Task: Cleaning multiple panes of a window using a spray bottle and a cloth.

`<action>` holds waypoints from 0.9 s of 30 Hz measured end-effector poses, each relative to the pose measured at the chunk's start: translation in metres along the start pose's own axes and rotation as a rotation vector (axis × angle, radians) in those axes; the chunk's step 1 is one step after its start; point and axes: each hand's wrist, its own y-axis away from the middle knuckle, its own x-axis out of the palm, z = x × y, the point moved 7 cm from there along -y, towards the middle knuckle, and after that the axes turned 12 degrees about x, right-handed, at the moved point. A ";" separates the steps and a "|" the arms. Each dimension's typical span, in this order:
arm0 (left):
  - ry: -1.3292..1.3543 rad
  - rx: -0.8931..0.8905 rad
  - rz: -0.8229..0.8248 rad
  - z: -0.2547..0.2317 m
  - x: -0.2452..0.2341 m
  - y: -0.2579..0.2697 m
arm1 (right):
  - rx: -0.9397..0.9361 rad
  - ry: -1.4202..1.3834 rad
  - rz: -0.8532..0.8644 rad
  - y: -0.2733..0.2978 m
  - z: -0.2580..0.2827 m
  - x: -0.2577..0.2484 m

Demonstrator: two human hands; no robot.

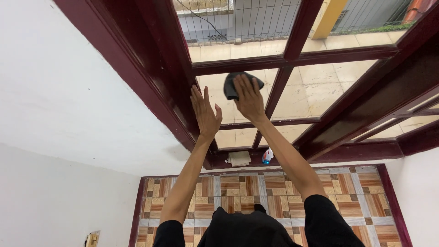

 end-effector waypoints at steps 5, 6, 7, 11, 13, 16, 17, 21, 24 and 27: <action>-0.034 -0.004 0.008 -0.003 0.002 0.001 | 0.134 0.060 0.017 0.018 -0.041 0.000; -0.009 -0.010 -0.004 -0.002 0.000 0.000 | 0.187 0.073 0.004 0.021 -0.049 0.001; -0.006 -0.004 -0.003 -0.003 0.002 0.000 | 0.192 0.078 0.003 0.022 -0.053 -0.001; 0.025 -0.001 -0.002 0.003 0.003 0.001 | 0.280 0.088 0.034 0.024 -0.061 -0.004; 0.046 0.000 0.008 0.003 0.004 0.003 | 0.309 0.084 0.053 0.026 -0.059 -0.007; 0.053 0.005 0.009 0.005 0.001 0.003 | 0.356 0.107 0.099 0.026 -0.049 -0.006; 0.057 0.007 0.013 0.005 0.000 0.002 | 0.383 0.068 0.128 0.030 -0.046 -0.005; 0.071 0.006 0.034 0.003 -0.004 0.004 | 0.442 -0.035 0.199 0.062 -0.037 0.000; 0.063 0.004 0.045 0.004 -0.002 0.003 | 0.444 -0.063 0.204 0.056 -0.035 -0.005; 0.053 0.005 0.026 0.002 -0.001 0.003 | 0.428 -0.111 0.229 0.041 -0.042 -0.005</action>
